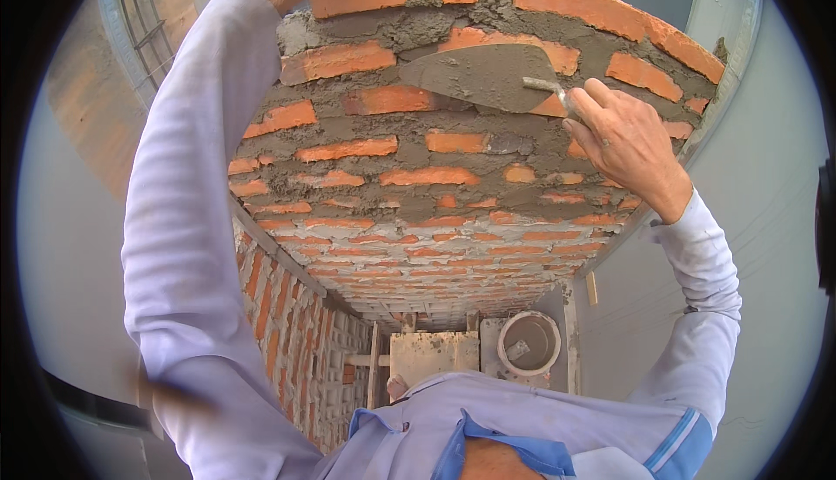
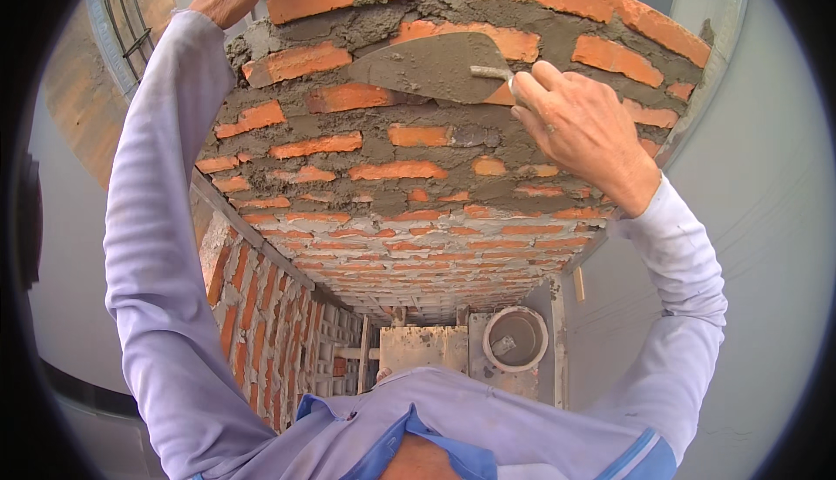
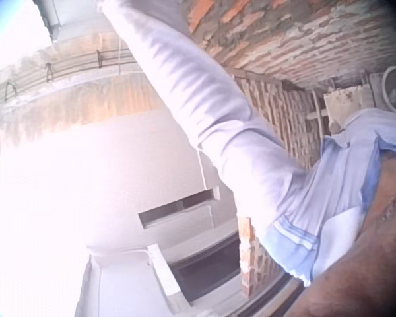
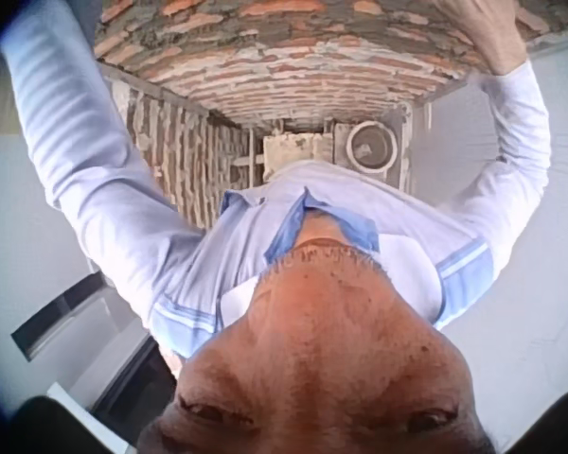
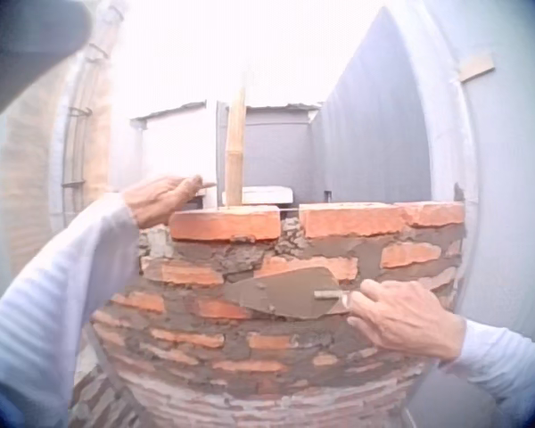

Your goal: The person scoops mortar from a bucket using a trowel and applies it to the top of a brick wall. They then place a red brick onto the mortar, tapping it into position and scraping away excess mortar. The person repeats this process to build up the wall layer by layer.

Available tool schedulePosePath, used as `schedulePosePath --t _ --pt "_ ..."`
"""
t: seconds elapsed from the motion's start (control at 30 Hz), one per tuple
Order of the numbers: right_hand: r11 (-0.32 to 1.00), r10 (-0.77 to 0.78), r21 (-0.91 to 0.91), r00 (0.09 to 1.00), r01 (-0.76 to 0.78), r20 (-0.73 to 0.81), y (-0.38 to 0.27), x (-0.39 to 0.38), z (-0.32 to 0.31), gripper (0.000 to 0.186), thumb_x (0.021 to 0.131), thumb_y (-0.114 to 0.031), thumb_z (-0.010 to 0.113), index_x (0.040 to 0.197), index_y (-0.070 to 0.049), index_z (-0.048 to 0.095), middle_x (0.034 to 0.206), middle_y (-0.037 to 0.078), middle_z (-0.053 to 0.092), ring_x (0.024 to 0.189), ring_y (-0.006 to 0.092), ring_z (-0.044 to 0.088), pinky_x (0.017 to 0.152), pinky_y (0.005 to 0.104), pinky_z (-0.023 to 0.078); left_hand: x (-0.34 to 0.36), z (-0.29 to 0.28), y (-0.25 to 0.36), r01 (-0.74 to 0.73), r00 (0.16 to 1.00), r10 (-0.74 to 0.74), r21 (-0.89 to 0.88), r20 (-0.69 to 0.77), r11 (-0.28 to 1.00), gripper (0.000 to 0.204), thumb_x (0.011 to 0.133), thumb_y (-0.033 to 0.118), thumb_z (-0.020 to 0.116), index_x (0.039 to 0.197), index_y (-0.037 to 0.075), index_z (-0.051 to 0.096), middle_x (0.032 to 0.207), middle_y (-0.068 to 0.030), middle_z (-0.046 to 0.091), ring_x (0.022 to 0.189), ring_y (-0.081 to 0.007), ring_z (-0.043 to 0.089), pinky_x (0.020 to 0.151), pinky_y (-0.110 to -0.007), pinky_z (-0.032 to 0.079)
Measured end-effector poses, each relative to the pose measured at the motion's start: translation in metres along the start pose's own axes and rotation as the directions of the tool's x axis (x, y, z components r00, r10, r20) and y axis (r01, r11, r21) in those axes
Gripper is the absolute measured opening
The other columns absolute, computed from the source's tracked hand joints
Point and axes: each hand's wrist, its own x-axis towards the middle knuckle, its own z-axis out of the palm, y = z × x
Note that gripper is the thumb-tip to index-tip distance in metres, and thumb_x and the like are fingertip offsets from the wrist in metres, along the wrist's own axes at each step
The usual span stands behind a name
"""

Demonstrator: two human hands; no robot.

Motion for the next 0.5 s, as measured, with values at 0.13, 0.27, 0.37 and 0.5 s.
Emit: schedulePosePath --t 0.13,0.27,0.37,0.5 --pt "0.983 0.086 -0.162 0.995 -0.092 -0.044 -0.008 0.033 0.026 0.017 0.091 -0.020 0.057 0.092 -0.005 0.048 0.080 0.007 0.052 0.065 0.0217 0.063 0.052 0.0347 0.053 0.040 0.009 0.004 -0.061 0.995 0.054 0.093 0.079 0.994 0.063 0.096 0.057 0.037 0.126 0.007 0.060 0.124 -0.0186 0.061 0.116 -0.0304 0.057 0.098 -0.039 0.044" --pt "0.983 0.141 -0.104 0.987 -0.148 -0.073 0.015 0.026 0.029 0.020 0.092 -0.021 0.058 0.091 -0.004 0.048 0.081 0.009 0.054 0.066 0.0251 0.063 0.052 0.0350 0.053 0.039 0.009 0.004 -0.143 0.950 0.107 0.102 0.294 0.984 0.049 0.090 0.049 0.056 0.120 0.012 0.066 0.114 -0.0189 0.066 0.111 -0.0266 0.060 0.097 -0.034 0.043" --pt "0.967 0.256 0.013 0.965 -0.256 -0.063 0.025 0.000 0.034 0.019 0.091 -0.021 0.058 0.092 -0.004 0.051 0.075 0.011 0.055 0.065 0.0301 0.061 0.053 0.0398 0.049 0.046 0.030 0.006 -0.105 0.960 0.062 0.145 0.274 0.984 0.050 0.087 0.042 0.064 0.126 0.012 0.062 0.126 -0.0162 0.059 0.120 -0.0240 0.054 0.102 -0.034 0.040" --pt "0.876 0.449 0.262 0.884 -0.406 -0.131 0.011 -0.040 0.045 0.016 0.091 -0.020 0.059 0.090 -0.004 0.053 0.070 0.013 0.054 0.063 0.0327 0.058 0.053 0.0428 0.043 0.045 0.036 -0.013 -0.254 0.966 0.253 0.327 0.045 0.910 0.049 0.081 0.028 0.073 0.125 0.011 0.062 0.121 -0.0140 0.063 0.112 -0.0241 0.060 0.098 -0.036 0.045"
